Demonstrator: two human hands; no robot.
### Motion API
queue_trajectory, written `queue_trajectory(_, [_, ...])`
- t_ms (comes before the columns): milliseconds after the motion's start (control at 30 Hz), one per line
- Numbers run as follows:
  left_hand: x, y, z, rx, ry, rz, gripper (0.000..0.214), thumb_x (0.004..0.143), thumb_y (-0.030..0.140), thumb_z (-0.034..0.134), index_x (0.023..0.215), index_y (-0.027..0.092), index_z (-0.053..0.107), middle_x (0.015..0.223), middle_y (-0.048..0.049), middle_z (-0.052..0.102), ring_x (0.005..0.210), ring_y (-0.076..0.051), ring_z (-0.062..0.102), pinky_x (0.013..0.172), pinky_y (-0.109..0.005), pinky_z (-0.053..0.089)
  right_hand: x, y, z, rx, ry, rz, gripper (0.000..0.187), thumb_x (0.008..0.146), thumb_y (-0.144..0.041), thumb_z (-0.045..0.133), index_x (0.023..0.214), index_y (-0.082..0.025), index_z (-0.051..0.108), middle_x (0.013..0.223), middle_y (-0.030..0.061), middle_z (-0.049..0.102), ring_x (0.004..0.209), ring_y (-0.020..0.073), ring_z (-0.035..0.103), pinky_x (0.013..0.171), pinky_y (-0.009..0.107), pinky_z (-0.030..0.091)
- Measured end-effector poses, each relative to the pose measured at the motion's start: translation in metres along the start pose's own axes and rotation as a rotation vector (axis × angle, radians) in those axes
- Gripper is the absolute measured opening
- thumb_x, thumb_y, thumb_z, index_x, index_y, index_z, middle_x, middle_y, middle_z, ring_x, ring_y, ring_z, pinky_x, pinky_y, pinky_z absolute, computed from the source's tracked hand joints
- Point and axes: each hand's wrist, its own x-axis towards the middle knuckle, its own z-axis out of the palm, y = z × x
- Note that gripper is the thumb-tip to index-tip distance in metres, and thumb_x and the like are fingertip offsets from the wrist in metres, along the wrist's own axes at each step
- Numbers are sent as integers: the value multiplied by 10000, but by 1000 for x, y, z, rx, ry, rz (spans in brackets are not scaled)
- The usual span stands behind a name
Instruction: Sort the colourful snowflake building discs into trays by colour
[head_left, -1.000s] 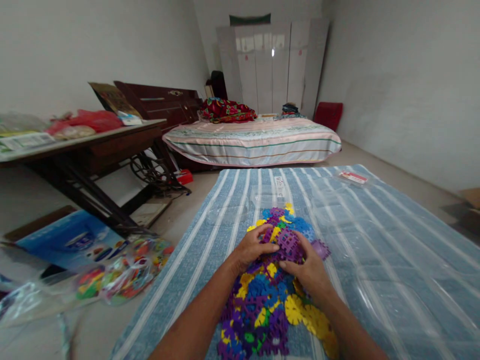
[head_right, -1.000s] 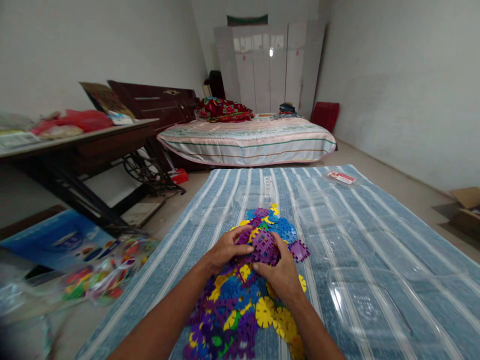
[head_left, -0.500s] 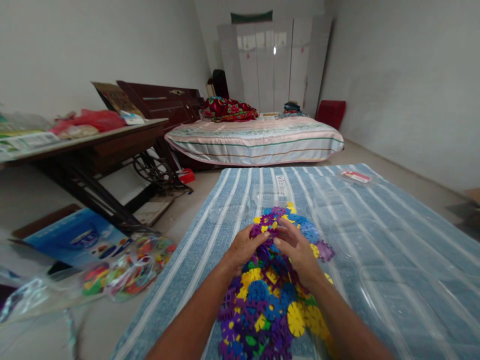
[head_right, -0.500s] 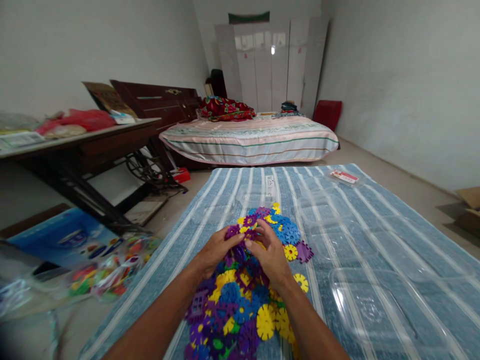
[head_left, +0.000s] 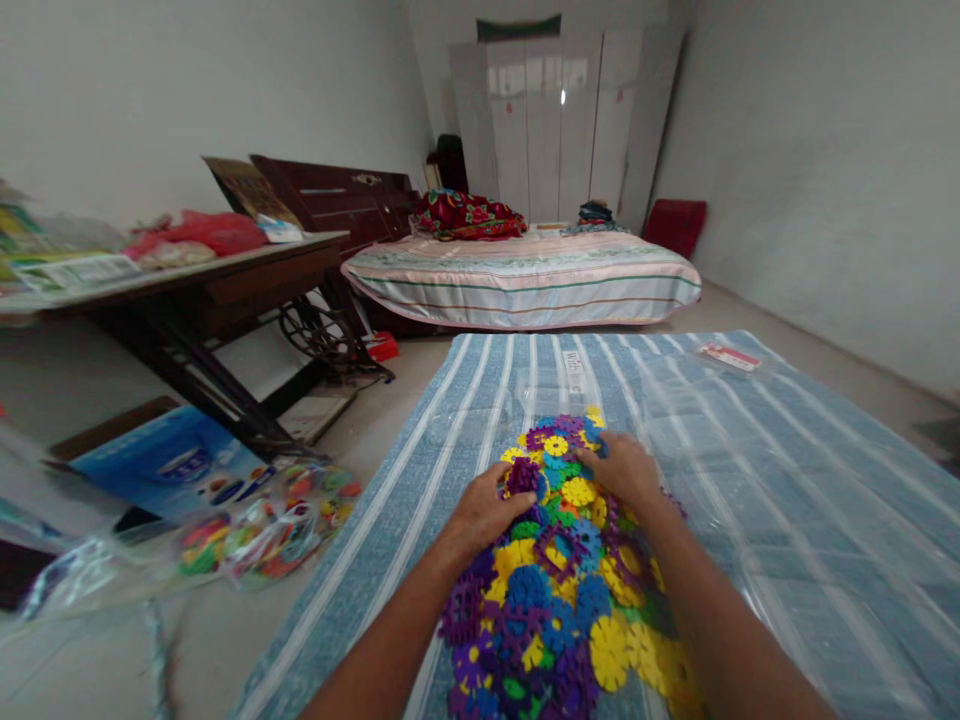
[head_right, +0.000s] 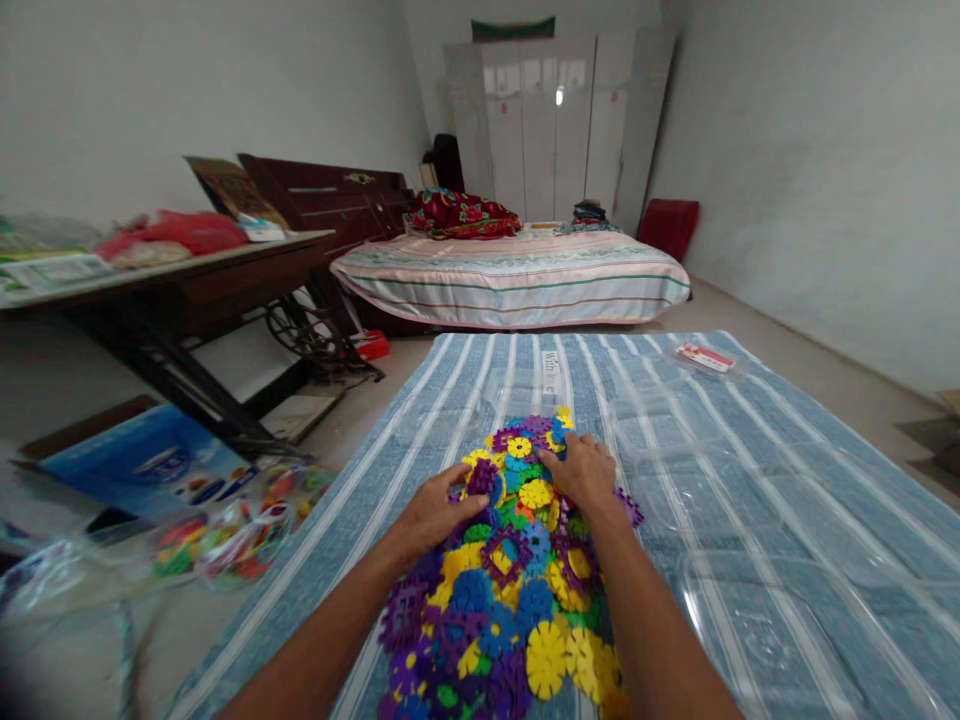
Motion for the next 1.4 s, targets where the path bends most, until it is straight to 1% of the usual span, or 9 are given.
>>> queue_trajectory(167, [13, 4, 14, -346, -108, -48, 614, 619, 292, 736, 1195, 170, 561, 1170, -66, 646, 1063, -219, 595, 942, -343, 452, -9, -12, 8, 232, -44, -171, 577, 792, -560, 514, 1220, -177, 577, 1182, 118, 617, 1049, 250, 578, 881, 351, 428])
queue_trajectory(300, [25, 11, 23, -518, -202, -74, 533, 615, 299, 747, 1108, 152, 604, 1068, -71, 683, 968, -213, 630, 872, -341, 481, -19, -24, 7, 529, -113, -313, 462, 802, -502, 501, 1081, -168, 655, 959, 71, 690, 841, 212, 626, 775, 333, 478])
queue_trajectory(400, [30, 18, 22, -539, -293, -70, 527, 593, 291, 765, 1074, 129, 621, 976, -72, 701, 892, -210, 645, 838, -342, 486, -30, -27, 3, 730, -118, -369, 379, 831, -444, 463, 1014, -187, 673, 929, 43, 696, 850, 205, 623, 785, 340, 486])
queue_trajectory(600, [31, 39, 10, -480, -494, -28, 582, 578, 293, 781, 1116, 149, 614, 1043, -72, 693, 964, -231, 634, 894, -360, 465, -76, -19, -10, 862, -96, -261, 605, 807, -409, 538, 1361, -196, 422, 1065, 52, 676, 979, 216, 624, 865, 367, 491])
queue_trajectory(667, [32, 46, 10, -472, -493, -8, 634, 584, 299, 775, 1173, 162, 584, 1119, -80, 670, 1063, -247, 599, 941, -369, 442, -93, -15, -11, 843, -71, -253, 693, 796, -389, 559, 1418, -201, 319, 1131, 67, 652, 1036, 220, 611, 896, 378, 484])
queue_trajectory(833, [31, 52, 12, -246, -295, 95, 678, 628, 377, 723, 1243, 157, 543, 1317, -128, 545, 1190, -308, 515, 988, -427, 415, -136, -1, 2, 565, 73, -260, 749, 807, -392, 561, 1451, -200, 231, 1374, 121, 470, 1251, 260, 456, 1016, 450, 397])
queue_trajectory(1033, [-22, 35, -26, 283, -152, 230, 579, 688, 454, 647, 1213, 217, 590, 1311, -85, 553, 1225, -304, 482, 1065, -431, 348, -172, -5, 5, 156, 101, -548, 810, 679, -326, 683, 1412, -282, 340, 1495, 102, 285, 1352, 345, 265, 1049, 538, 302])
queue_trajectory(1200, [-93, -12, -60, 579, -257, 87, 804, 664, 570, 641, 1357, 210, 447, 1450, -127, 388, 1330, -329, 347, 1102, -480, 274, -170, -21, 4, -2, -8, -630, 830, 632, -310, 697, 1392, -324, 365, 1510, 92, 260, 1385, 372, 149, 1060, 590, 204])
queue_trajectory(1400, [-146, -46, -43, 667, -270, 54, 1020, 571, 493, 747, 1444, 239, 286, 1530, -125, 205, 1376, -362, 238, 1109, -508, 257, -143, -29, 12, -51, 63, -512, 532, 788, -307, 554, 1314, -254, 486, 1410, 108, 419, 1342, 336, 273, 1035, 515, 299])
